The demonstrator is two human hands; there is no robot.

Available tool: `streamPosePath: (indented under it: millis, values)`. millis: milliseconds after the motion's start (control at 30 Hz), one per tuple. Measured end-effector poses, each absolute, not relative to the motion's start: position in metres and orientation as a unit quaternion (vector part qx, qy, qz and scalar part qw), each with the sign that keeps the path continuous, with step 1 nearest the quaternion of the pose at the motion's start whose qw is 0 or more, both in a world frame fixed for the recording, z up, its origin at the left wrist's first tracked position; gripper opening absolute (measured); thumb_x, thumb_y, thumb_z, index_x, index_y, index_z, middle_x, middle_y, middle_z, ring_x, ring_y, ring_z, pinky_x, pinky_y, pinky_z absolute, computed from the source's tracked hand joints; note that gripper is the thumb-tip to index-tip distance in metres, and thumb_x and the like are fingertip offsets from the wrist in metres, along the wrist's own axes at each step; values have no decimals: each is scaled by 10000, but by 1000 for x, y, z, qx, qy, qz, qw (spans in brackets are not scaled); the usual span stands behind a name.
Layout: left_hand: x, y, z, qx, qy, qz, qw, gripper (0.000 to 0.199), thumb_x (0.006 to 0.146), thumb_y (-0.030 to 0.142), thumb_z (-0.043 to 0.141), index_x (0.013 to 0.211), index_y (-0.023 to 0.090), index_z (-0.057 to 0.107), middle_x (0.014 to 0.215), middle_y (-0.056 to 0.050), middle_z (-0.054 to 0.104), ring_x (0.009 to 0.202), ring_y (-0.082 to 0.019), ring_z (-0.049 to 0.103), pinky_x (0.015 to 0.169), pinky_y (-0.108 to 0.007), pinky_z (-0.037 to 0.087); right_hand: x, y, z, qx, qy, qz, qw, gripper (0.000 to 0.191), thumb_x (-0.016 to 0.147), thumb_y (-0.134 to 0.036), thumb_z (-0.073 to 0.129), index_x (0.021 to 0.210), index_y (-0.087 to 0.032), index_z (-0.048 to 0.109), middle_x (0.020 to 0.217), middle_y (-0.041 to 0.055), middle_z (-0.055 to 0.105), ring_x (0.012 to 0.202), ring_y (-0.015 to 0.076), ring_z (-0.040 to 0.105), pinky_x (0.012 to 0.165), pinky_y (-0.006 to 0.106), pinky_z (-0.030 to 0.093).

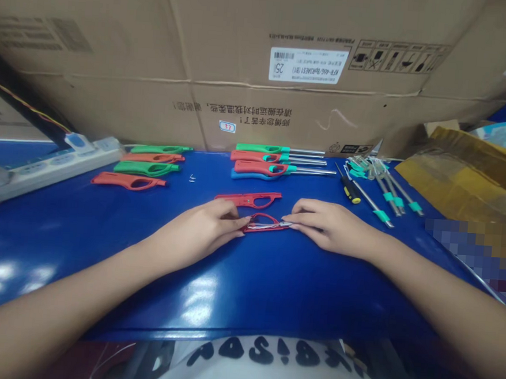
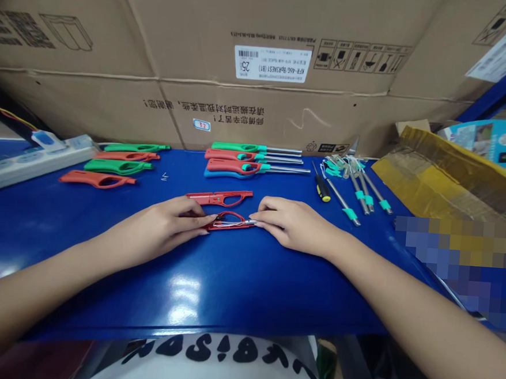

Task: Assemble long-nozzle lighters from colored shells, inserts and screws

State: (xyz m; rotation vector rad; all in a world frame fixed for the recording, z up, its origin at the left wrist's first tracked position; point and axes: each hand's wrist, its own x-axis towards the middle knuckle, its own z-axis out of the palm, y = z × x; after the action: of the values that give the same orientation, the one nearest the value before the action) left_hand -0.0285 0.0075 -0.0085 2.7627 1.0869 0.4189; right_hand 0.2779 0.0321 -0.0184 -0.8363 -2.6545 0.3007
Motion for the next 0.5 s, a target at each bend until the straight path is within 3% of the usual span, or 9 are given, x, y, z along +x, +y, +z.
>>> streamPosePath:
  millis: [267, 500]
  values:
    - [-30, 8, -12, 922, 345, 159, 72, 297, 1031, 307, 506, 1131, 183, 757, 996, -95, 667, 892, -214, 652, 811, -352, 556, 275, 25, -16, -264, -957, -67, 102, 334, 1043, -226, 416, 1187, -176, 712, 1068, 106, 694, 815, 184, 619, 670, 302, 427]
    - [-31, 11, -20, 920, 338, 184, 76, 264, 1008, 283, 556, 1156, 191, 755, 998, -92, 649, 912, -215, 641, 816, -352, 556, 266, 13, -10, -235, -961, -144, 31, 274, 971, -114, 457, 1115, -79, 687, 969, 120, 669, 812, 221, 571, 688, 349, 365]
